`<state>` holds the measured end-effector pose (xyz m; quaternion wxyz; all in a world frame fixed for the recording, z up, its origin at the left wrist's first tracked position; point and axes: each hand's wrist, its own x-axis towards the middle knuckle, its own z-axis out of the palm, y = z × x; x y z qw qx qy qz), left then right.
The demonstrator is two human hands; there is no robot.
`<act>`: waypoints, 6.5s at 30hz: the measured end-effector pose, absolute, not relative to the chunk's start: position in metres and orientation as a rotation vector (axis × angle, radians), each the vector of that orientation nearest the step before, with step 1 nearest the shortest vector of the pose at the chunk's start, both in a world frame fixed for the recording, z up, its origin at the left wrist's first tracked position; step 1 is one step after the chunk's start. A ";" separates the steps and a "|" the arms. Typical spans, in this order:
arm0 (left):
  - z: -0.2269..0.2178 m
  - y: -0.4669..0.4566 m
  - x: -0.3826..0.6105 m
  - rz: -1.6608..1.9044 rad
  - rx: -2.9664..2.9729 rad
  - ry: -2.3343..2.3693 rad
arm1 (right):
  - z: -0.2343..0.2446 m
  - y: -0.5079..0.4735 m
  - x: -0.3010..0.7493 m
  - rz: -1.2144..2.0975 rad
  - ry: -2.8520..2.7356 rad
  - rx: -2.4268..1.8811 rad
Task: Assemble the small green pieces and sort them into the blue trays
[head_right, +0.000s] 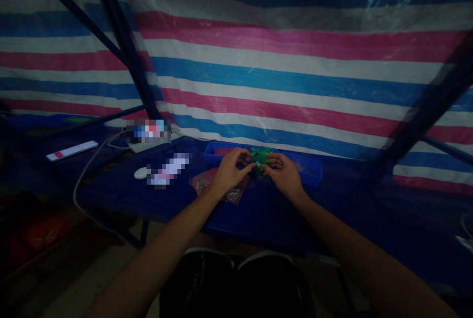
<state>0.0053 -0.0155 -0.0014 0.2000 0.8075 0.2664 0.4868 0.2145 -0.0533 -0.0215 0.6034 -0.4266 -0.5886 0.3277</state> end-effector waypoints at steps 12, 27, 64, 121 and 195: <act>-0.005 -0.016 0.009 1.223 2.520 0.726 | -0.018 -0.056 0.207 0.903 -1.324 -0.936; 0.001 -0.021 0.007 1.289 2.241 0.773 | -0.018 -0.056 0.212 0.853 -1.373 -1.050; -0.002 -0.023 0.011 1.197 2.483 0.660 | -0.019 -0.056 0.211 0.849 -1.344 -0.996; 0.010 -0.037 0.010 1.222 2.343 0.730 | -0.026 -0.051 0.222 0.776 -1.400 -0.971; -0.011 -0.016 0.000 1.085 2.636 1.188 | -0.023 -0.037 0.228 0.041 -2.133 -1.057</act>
